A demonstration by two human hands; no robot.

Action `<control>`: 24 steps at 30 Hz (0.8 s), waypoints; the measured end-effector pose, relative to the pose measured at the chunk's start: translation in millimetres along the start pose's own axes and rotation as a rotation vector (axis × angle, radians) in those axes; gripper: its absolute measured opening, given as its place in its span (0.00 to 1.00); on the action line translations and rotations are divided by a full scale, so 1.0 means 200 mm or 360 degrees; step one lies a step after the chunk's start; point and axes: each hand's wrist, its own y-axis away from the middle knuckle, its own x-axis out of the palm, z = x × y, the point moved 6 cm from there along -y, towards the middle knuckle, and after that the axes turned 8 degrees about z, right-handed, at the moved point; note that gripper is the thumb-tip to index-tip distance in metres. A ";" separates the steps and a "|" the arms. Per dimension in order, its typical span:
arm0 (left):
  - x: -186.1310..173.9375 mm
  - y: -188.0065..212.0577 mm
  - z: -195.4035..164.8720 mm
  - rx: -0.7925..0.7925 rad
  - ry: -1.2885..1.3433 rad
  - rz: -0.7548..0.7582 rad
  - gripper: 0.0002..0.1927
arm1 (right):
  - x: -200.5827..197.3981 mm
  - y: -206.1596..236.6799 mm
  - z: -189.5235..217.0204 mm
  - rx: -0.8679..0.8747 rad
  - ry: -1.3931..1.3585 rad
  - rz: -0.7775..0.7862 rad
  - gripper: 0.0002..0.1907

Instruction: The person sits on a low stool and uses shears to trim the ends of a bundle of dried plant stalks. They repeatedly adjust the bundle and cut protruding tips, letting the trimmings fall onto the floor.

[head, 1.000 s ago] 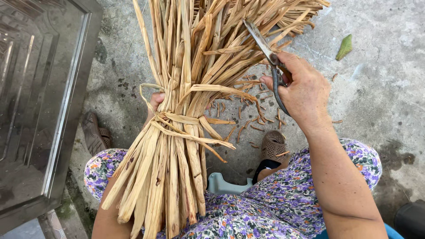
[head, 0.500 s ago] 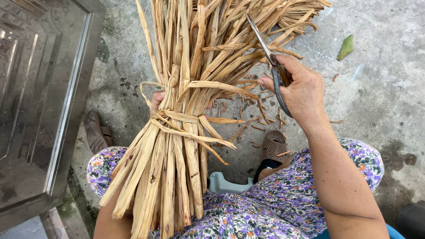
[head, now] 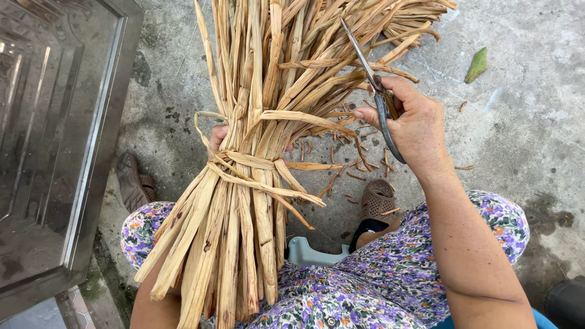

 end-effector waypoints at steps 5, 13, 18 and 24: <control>-0.01 0.00 0.01 0.0004 0.0013 -0.0005 0.49 | 0.00 0.00 0.00 -0.0067 0.0136 -0.0003 0.28; 0.03 0.00 -0.01 0.0031 -0.0046 0.0011 0.48 | -0.01 0.01 -0.01 -0.0214 0.0258 -0.0051 0.27; 0.05 0.01 -0.01 0.0040 -0.0025 0.0001 0.48 | -0.01 0.01 0.00 -0.0229 0.0310 -0.0060 0.28; 0.06 0.02 0.00 0.0050 -0.0010 -0.0013 0.47 | -0.01 0.00 -0.02 -0.0075 0.0396 -0.0023 0.27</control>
